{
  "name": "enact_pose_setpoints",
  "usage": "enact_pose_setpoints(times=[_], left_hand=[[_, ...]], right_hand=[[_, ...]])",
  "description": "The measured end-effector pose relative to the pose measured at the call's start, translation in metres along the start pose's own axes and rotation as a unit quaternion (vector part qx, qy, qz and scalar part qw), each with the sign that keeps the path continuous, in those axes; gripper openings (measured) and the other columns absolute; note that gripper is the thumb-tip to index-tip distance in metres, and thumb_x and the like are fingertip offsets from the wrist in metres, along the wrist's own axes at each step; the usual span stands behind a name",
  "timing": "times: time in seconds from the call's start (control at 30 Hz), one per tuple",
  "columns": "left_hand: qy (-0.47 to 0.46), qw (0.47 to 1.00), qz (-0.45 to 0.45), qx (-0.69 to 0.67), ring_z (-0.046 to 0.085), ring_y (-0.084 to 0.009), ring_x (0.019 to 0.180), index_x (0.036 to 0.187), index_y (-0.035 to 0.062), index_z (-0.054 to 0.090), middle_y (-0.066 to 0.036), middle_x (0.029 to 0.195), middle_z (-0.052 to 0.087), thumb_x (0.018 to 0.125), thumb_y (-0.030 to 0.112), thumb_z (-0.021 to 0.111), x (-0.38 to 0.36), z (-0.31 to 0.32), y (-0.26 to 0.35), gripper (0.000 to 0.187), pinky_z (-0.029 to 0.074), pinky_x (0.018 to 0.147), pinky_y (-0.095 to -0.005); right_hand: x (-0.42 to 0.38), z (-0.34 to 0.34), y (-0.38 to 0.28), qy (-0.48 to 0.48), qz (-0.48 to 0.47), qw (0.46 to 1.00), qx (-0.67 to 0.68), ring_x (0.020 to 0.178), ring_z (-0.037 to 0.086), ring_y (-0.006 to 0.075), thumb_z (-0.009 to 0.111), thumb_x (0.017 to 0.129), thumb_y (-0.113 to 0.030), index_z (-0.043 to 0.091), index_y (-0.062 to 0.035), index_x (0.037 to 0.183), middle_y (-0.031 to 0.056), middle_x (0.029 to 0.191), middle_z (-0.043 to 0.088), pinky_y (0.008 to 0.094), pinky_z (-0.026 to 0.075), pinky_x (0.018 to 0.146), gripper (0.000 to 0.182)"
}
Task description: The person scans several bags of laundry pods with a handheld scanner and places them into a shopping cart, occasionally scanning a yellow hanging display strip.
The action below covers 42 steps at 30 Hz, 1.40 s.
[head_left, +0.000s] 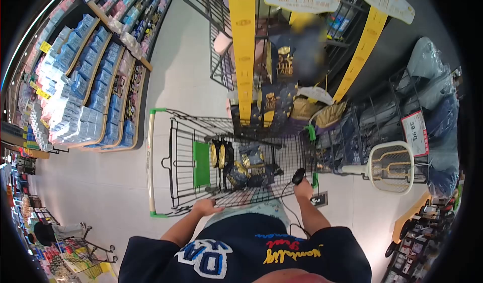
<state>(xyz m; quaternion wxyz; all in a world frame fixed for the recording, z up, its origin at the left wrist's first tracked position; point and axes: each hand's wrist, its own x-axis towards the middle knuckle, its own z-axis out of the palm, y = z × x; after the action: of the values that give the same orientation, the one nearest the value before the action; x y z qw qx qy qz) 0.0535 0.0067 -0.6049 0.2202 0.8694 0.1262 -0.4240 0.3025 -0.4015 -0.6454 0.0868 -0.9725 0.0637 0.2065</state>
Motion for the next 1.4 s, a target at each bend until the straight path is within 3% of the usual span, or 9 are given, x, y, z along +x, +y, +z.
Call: enact_pose_setpoints(times=[0.53,0.67,0.73,0.8,0.87,0.93,1.03,1.17,1.4], left_hand=[[-0.058,0.998,0.002,0.013,0.067,-0.0381,0.109,0.112,0.0034,0.073,-0.022,0.108,0.072,0.08,0.084,0.05,0.013,-0.009,0.007,0.09,0.052,0.095,-0.0466],[0.085,0.99,0.112,-0.034,0.063,-0.0405,0.111,0.12,0.002,0.067,-0.024,0.117,0.067,0.097,0.056,0.053,0.043,-0.082,0.088,0.06,0.051,0.094,-0.0488],[0.188,0.943,0.238,-0.139,0.064,-0.0395,0.11,0.124,0.0019,0.064,-0.022,0.117,0.068,0.095,0.033,0.066,0.071,-0.128,0.14,0.043,0.051,0.094,-0.045],[0.227,0.832,0.359,-0.356,0.062,-0.0254,0.117,0.133,0.0012,0.059,-0.015,0.127,0.065,0.099,0.014,0.058,0.101,-0.185,0.2,0.036,0.051,0.094,-0.0352],[0.127,0.74,0.318,-0.579,0.06,-0.0182,0.116,0.141,0.0032,0.052,-0.006,0.13,0.062,0.1,0.008,0.056,0.084,-0.267,0.263,0.041,0.049,0.094,-0.0305],[0.243,0.706,0.408,-0.526,0.064,-0.0228,0.113,0.145,0.0011,0.044,-0.009,0.127,0.064,0.098,0.012,0.057,0.102,-0.313,0.3,0.05,0.052,0.091,-0.034],[0.484,0.81,0.323,-0.081,0.068,-0.0305,0.108,0.148,-0.0018,0.037,-0.016,0.121,0.066,0.094,0.023,0.062,0.101,-0.354,0.318,0.065,0.057,0.084,-0.0403],[0.507,0.848,0.128,0.087,0.071,-0.0396,0.089,0.141,-0.0061,0.039,-0.025,0.108,0.066,0.087,0.035,0.065,0.084,-0.374,0.336,0.073,0.058,0.074,-0.0498],[0.506,0.852,0.085,0.101,0.072,-0.039,0.085,0.13,-0.0028,0.047,-0.024,0.105,0.068,0.088,0.034,0.064,0.104,-0.383,0.33,0.058,0.058,0.072,-0.0496]], right_hand=[[0.006,0.004,0.005,-0.005,0.005,1.0,0.009,0.092,0.071,0.0388,0.072,0.08,-0.023,0.062,-0.0101,0.111,0.0172,0.103,0.073,0.0513,0.057,0.08,0.035],[0.006,0.008,0.01,-0.003,-0.009,1.0,0.016,0.093,0.071,0.0368,0.073,0.08,-0.024,0.06,-0.0088,0.114,0.0163,0.104,0.073,0.05,0.058,0.08,0.039],[0.008,0.009,0.012,-0.004,0.002,1.0,0.025,0.093,0.07,0.0396,0.071,0.079,-0.023,0.06,-0.0083,0.113,0.0184,0.103,0.072,0.0514,0.056,0.081,0.038],[0.009,0.011,0.012,-0.003,0.006,1.0,0.029,0.093,0.07,0.0399,0.072,0.079,-0.023,0.06,-0.0084,0.113,0.0182,0.103,0.072,0.0515,0.056,0.081,0.039],[0.004,0.003,0.008,0.008,0.006,0.999,0.045,0.092,0.07,0.0396,0.072,0.078,-0.024,0.06,-0.0083,0.112,0.018,0.103,0.072,0.0517,0.056,0.081,0.039],[0.001,0.0,0.006,0.02,0.015,0.998,0.057,0.092,0.07,0.0392,0.072,0.078,-0.024,0.06,-0.0084,0.112,0.0176,0.103,0.072,0.0516,0.056,0.081,0.039],[-0.001,0.001,0.012,0.021,-0.003,0.998,0.055,0.092,0.07,0.0385,0.072,0.078,-0.024,0.059,-0.0085,0.112,0.0165,0.102,0.072,0.051,0.056,0.08,0.039],[0.003,0.007,0.023,0.001,0.011,0.999,0.035,0.094,0.071,0.036,0.077,0.078,-0.028,0.057,-0.0109,0.118,0.0136,0.11,0.07,0.0497,0.058,0.078,0.048],[0.008,0.003,0.019,-0.007,0.022,1.0,0.017,0.092,0.071,0.0353,0.076,0.078,-0.026,0.057,-0.01,0.117,0.0132,0.109,0.07,0.0488,0.058,0.077,0.046]])
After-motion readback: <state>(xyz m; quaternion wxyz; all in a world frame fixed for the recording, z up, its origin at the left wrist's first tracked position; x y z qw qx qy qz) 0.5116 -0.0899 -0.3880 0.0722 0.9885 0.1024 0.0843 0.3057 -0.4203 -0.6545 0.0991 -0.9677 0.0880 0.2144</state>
